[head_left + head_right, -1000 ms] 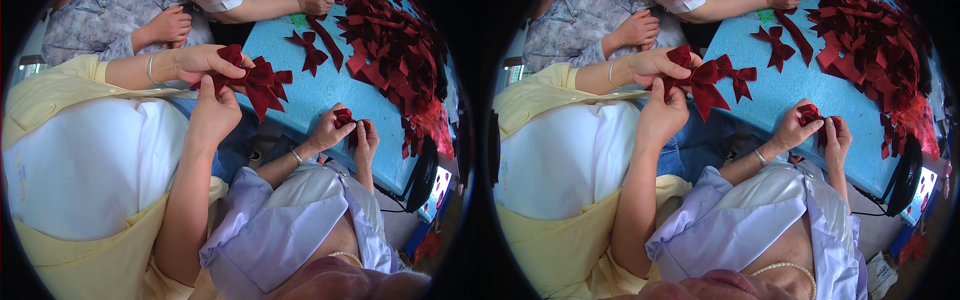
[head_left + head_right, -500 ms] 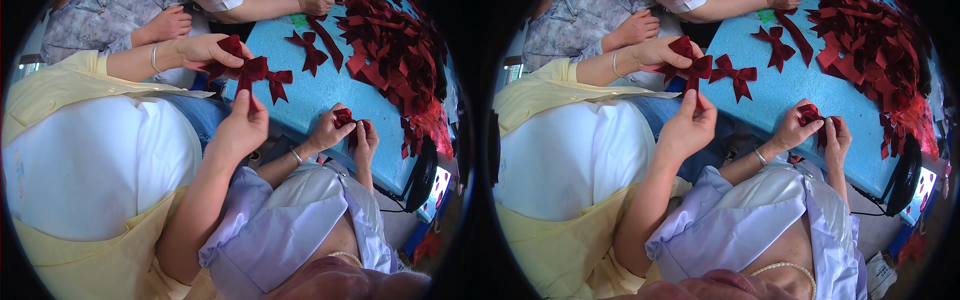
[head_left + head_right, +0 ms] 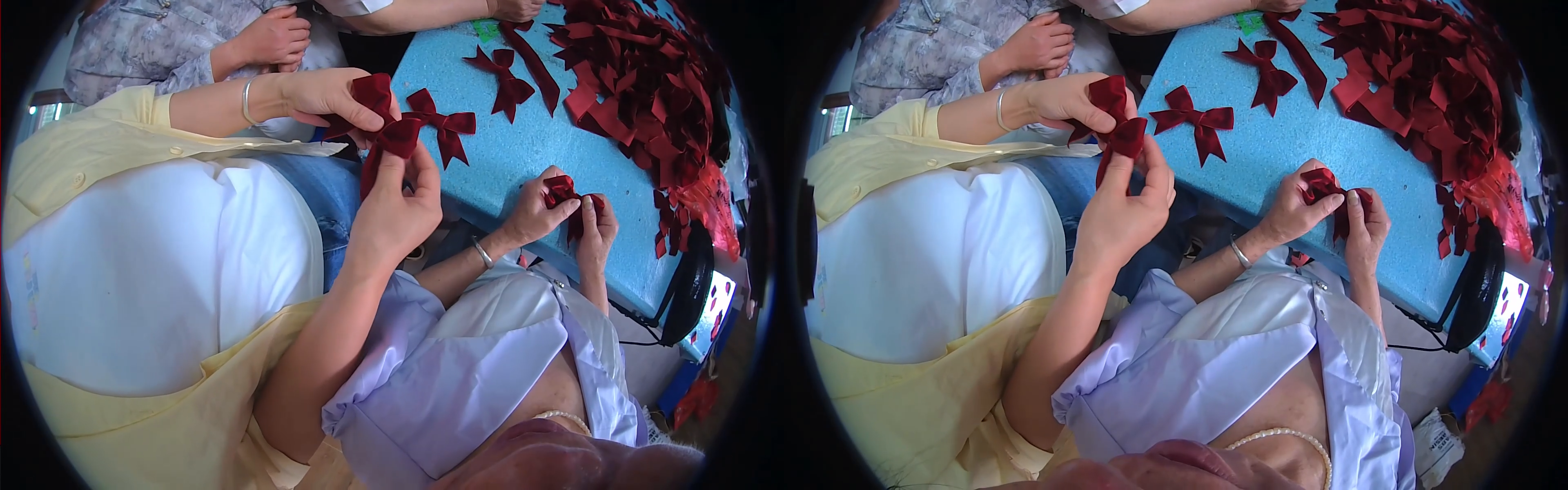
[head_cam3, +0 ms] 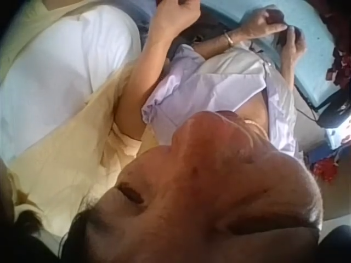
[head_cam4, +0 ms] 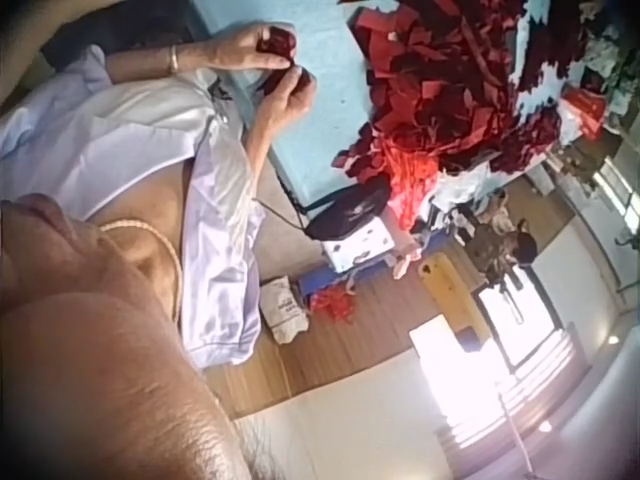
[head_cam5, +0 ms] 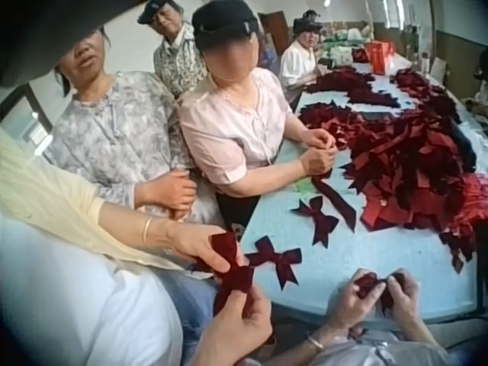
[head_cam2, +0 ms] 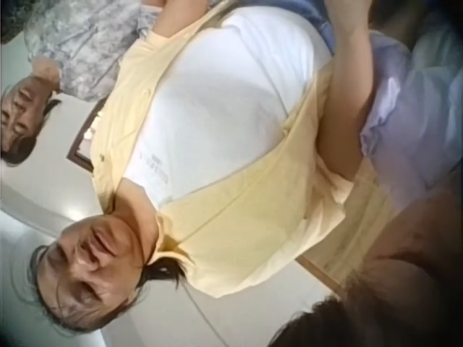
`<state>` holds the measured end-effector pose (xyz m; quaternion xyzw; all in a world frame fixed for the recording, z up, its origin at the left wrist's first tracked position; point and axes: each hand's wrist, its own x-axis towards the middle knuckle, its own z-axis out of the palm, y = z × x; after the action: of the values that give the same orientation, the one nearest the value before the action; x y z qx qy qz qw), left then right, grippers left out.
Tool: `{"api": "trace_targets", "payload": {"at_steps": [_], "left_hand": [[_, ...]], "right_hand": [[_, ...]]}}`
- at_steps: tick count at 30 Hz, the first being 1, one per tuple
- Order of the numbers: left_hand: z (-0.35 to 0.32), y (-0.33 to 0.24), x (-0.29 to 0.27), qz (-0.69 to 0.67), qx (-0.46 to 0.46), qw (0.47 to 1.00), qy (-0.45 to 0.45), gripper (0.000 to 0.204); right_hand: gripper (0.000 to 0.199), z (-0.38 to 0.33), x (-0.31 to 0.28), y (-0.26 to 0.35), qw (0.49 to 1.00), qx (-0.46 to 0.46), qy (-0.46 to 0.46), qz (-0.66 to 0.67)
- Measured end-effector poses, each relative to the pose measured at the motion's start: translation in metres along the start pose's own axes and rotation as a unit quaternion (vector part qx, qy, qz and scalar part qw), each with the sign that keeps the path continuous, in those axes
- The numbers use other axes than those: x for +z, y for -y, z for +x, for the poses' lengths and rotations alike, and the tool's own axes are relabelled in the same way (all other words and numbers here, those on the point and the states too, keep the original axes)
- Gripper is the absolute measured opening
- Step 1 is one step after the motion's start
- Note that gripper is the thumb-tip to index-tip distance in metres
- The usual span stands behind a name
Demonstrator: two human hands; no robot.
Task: Assembling and inspecting red fabric ribbon bows by hand.
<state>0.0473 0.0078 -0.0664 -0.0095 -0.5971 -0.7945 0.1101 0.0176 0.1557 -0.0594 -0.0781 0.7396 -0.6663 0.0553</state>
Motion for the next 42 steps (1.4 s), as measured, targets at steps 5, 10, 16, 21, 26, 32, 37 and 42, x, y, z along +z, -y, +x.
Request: {"api": "trace_targets", "payload": {"at_steps": [5,10,16,21,26,32,37,42], "left_hand": [[0.0016,0.0017,-0.0010,0.001,0.009,1.000,-0.006,0.021],[0.0006,-0.0022,0.0017,-0.007,0.007,1.000,-0.010,0.022],[0.0016,0.0001,-0.0002,0.001,0.011,1.000,-0.005,0.022],[0.0022,0.0006,-0.0001,-0.005,0.011,1.000,-0.007,0.022],[0.0025,0.0021,0.0008,-0.011,0.005,1.000,-0.008,0.022],[0.0034,0.0052,0.0008,-0.009,0.011,1.000,-0.015,0.023],[0.0030,0.0049,0.0005,-0.004,0.008,1.000,-0.014,0.023],[0.0033,0.0040,0.0011,-0.001,0.014,1.000,-0.017,0.023]], "right_hand": [[0.018,0.0001,0.0027,0.0074,1.000,0.015,0.006,0.019],[0.018,-0.0008,0.0028,0.0099,1.000,0.008,0.008,0.012],[0.019,0.0001,0.0031,0.0092,1.000,0.004,0.003,0.001],[0.019,0.0015,0.0045,0.0073,1.000,-0.003,-0.004,-0.003],[0.020,0.0029,0.0060,0.0054,0.999,-0.041,-0.015,-0.018],[0.020,0.0024,0.0050,0.0072,1.000,-0.008,-0.006,0.001],[0.020,0.0023,0.0054,0.0073,1.000,-0.011,-0.008,-0.001],[0.020,0.0022,0.0046,0.0073,1.000,-0.012,-0.008,-0.005]]}}
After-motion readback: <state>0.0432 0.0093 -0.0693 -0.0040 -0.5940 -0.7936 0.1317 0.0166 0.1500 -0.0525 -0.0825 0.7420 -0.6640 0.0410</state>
